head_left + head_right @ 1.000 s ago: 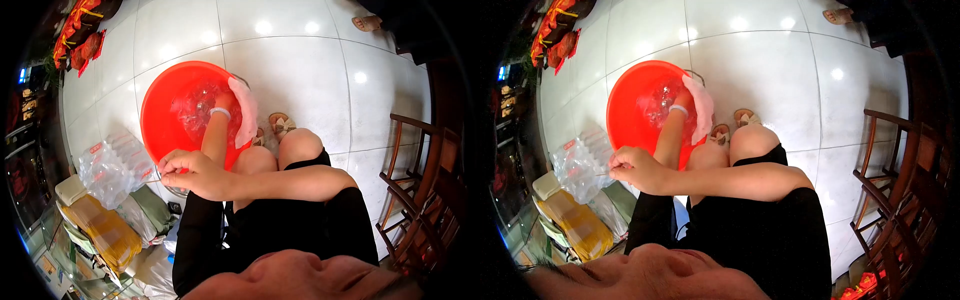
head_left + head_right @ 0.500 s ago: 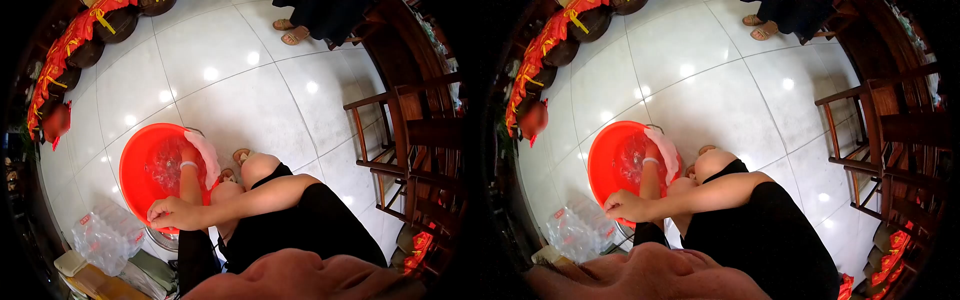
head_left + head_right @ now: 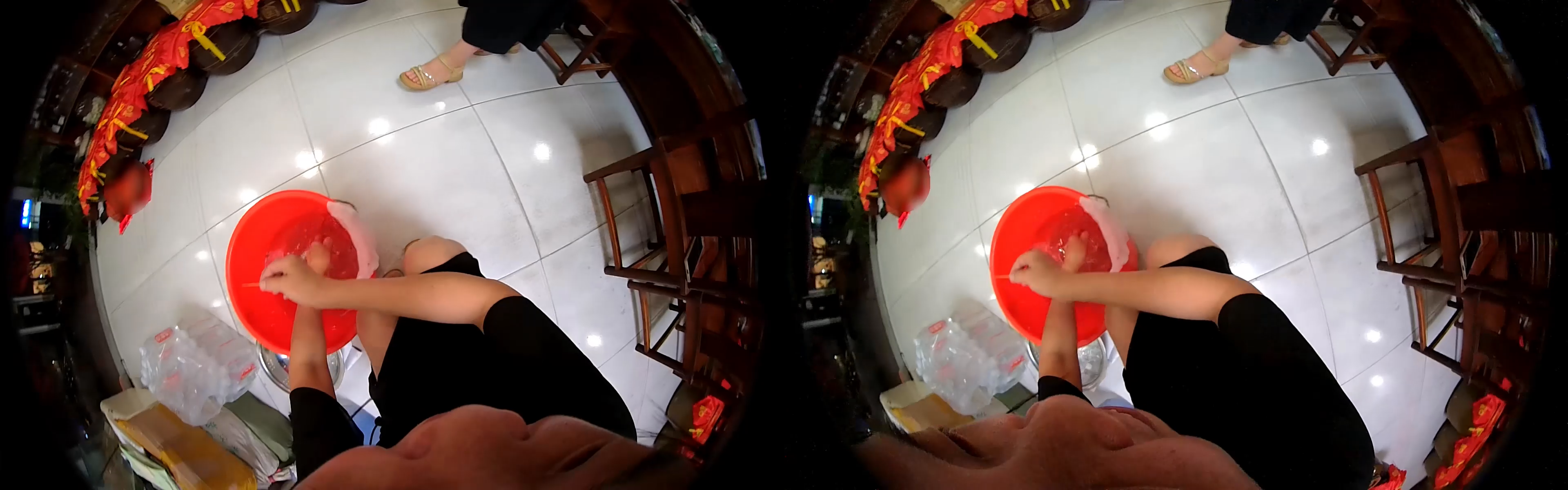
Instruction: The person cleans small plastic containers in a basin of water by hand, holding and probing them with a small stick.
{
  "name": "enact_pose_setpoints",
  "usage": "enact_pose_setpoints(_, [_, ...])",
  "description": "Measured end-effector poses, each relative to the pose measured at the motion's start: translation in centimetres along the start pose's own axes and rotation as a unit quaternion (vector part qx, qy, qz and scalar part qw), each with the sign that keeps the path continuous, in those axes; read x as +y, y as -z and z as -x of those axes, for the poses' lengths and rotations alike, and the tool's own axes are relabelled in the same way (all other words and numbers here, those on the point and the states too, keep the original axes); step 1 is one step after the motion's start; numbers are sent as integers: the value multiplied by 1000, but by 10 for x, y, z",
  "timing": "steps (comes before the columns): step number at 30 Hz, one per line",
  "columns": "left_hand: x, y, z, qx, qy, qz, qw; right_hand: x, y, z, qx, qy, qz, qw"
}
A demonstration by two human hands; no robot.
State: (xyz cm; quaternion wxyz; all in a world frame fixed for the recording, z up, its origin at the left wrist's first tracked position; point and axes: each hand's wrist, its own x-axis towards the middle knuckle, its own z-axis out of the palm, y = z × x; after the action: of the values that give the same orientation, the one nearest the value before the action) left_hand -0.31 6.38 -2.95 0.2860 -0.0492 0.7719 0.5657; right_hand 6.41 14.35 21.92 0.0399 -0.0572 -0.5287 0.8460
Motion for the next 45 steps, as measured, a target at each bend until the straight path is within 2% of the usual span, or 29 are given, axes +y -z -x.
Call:
enact_pose_setpoints(4, [32, 21, 41, -64, 41, 225, 971, 30, -5, -15, 90, 32, 45, 994])
enact_pose_setpoints(7, [62, 34, 78, -141, 57, 317, 936, 10, 2, -10, 99, 17, 98, 990])
enact_pose_setpoints(9, [90, 39, 103, -189, 66, 310, 929, -3, 8, -11, 97, -28, 7, 995])
enact_pose_setpoints(10, [92, 54, 100, -344, 116, 437, 823, 3, 15, -20, 93, -25, -36, 995])
enact_pose_setpoints(11, [131, 38, 135, -199, 121, 411, 882, -2, 20, -20, 102, -15, -35, 994])
enact_pose_setpoints(12, [105, 58, 120, -388, 49, 472, 790, -13, 22, -22, 115, -1, -29, 993])
enact_pose_setpoints(14, [124, 54, 150, -213, 30, 413, 885, -19, 29, -23, 105, -24, -65, 992])
enact_pose_setpoints(18, [123, 60, 164, -205, -43, 371, 905, -26, 28, -18, 121, -32, -93, 988])
enact_pose_setpoints(20, [122, 60, 171, -126, -131, 243, 953, -25, 28, -19, 116, -38, -91, 988])
enact_pose_setpoints(24, [130, 52, 182, -61, -168, 177, 968, -22, 27, -24, 93, -52, -78, 991])
enact_pose_setpoints(26, [135, 47, 184, -31, -287, 122, 950, -21, 25, -25, 80, -45, -72, 993])
enact_pose_setpoints(30, [138, 45, 181, -3, -331, 89, 939, -18, 24, -28, 73, -51, -63, 994])
enact_pose_setpoints(31, [140, 49, 179, -81, -188, 298, 932, -18, 24, -29, 75, -55, -58, 994])
enact_pose_setpoints(32, [141, 52, 177, -152, -32, 487, 860, -18, 24, -29, 76, -59, -53, 994])
enact_pose_setpoints(33, [128, 58, 167, -184, 33, 533, 825, -17, 23, -29, 75, -63, -53, 994])
enact_pose_setpoints(34, [123, 62, 162, -181, 34, 534, 825, -17, 23, -30, 76, -65, -56, 993])
enact_pose_setpoints(36, [119, 68, 158, -224, 76, 576, 782, -17, 23, -30, 78, -73, -60, 992])
enact_pose_setpoints(38, [119, 68, 162, -226, 75, 578, 780, -15, 24, -30, 69, -65, -59, 994])
enact_pose_setpoints(41, [133, 67, 175, -211, 89, 563, 794, -19, 21, -28, 65, -62, -56, 994])
enact_pose_setpoints(43, [140, 64, 180, -151, 78, 528, 832, -17, 20, -28, 73, -57, -68, 993])
enact_pose_setpoints(45, [135, 66, 177, -149, 75, 519, 838, -16, 19, -28, 83, -51, -79, 992])
